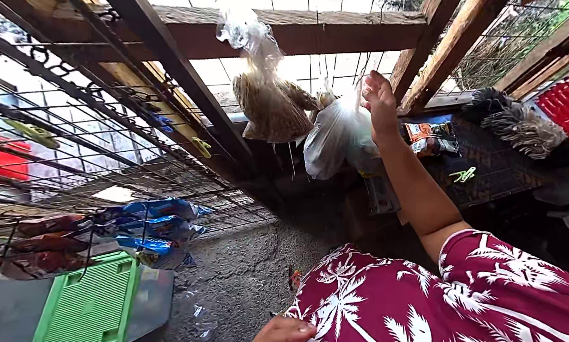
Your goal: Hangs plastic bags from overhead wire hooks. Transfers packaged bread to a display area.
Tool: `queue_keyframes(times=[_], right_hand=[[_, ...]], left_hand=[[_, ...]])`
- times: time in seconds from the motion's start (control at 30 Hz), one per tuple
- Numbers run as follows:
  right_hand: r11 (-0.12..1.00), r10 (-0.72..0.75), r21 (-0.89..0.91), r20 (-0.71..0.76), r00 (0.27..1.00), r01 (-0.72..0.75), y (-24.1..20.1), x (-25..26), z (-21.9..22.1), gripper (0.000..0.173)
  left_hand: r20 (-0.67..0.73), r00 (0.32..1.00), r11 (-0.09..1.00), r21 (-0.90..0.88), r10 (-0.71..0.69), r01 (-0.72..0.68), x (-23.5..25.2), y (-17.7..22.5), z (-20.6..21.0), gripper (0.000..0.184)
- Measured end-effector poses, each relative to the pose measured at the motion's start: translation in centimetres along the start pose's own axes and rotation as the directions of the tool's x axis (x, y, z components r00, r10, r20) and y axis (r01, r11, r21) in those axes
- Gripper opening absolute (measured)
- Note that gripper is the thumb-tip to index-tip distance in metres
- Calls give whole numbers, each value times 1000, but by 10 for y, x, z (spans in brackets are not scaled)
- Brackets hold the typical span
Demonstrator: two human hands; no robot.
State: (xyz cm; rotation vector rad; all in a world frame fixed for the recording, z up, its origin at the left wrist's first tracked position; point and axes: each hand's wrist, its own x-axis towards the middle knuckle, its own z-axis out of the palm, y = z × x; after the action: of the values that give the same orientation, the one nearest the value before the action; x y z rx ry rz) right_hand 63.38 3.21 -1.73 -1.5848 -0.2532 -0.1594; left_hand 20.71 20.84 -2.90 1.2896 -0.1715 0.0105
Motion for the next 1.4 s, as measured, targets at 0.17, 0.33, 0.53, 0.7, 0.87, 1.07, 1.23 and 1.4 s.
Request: queue_keyframes(times=[0.17,0.33,0.53,0.7,0.87,1.07,1.23,1.4], right_hand=[[725,-16,-685,87,996,71,17,-7,-69,37],[303,197,-953,76,978,13,47,-31,-138,45],[256,223,-963,139,965,79,57,-79,-178,36],[389,-109,-903,149,983,180,49,-129,-201,29],[458,-165,-889,-76,983,8,46,-177,-232,27],[407,-97,-911,-112,989,-63,56,-191,-259,27],[425,-245,-862,185,952,277,46,-192,-248,29],[559,-420,-500,518,746,662,57,-204,-186,24]], left_hand=[[9,1000,1000,1,-6,6,-10,1,2,42],[57,998,1000,-17,-18,19,-19,1,4,42],[146,988,999,-28,-40,44,-29,-1,9,41],[228,972,997,-34,-60,70,-38,-4,14,41],[279,958,997,-19,-73,81,-47,-9,21,42],[269,961,998,0,-62,64,-56,-15,40,42],[129,992,996,93,-12,0,-58,-25,74,45],[-53,998,992,122,30,-24,-48,-43,126,45]])
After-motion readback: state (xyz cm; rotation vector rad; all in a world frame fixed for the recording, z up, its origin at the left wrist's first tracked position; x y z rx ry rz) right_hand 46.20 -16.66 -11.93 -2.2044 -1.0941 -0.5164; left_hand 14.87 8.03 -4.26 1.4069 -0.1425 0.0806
